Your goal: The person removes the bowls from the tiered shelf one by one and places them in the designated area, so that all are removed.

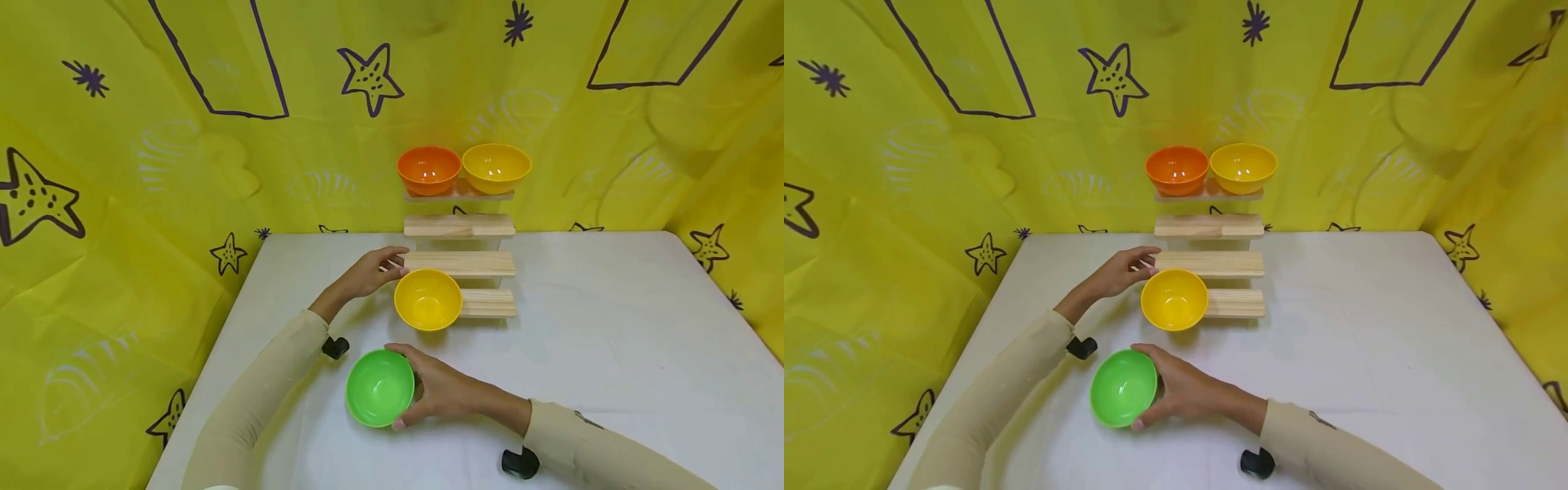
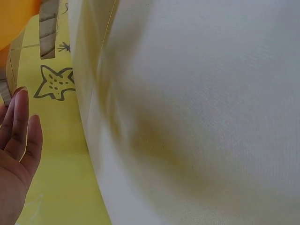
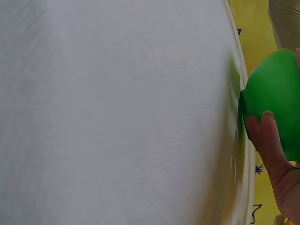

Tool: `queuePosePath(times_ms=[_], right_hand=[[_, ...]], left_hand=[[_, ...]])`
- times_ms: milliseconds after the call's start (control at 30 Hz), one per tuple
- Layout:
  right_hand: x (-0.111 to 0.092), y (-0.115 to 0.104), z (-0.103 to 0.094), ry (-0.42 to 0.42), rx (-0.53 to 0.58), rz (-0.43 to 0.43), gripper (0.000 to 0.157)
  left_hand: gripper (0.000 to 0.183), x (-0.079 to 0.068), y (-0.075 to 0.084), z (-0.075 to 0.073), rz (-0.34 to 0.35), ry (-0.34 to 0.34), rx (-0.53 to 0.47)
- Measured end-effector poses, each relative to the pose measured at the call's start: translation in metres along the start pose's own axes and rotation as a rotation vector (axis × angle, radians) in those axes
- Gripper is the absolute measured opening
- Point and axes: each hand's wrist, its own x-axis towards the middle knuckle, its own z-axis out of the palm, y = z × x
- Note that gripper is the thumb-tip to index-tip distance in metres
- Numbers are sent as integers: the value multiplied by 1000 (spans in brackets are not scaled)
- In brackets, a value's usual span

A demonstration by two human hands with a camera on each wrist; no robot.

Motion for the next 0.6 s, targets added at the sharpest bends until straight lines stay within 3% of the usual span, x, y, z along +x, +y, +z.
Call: queuePosePath(times_ms=[600], right_hand=[[6, 4, 3, -21, -33, -37, 112]], left_hand=[[51, 0, 1, 0, -9, -2, -5]])
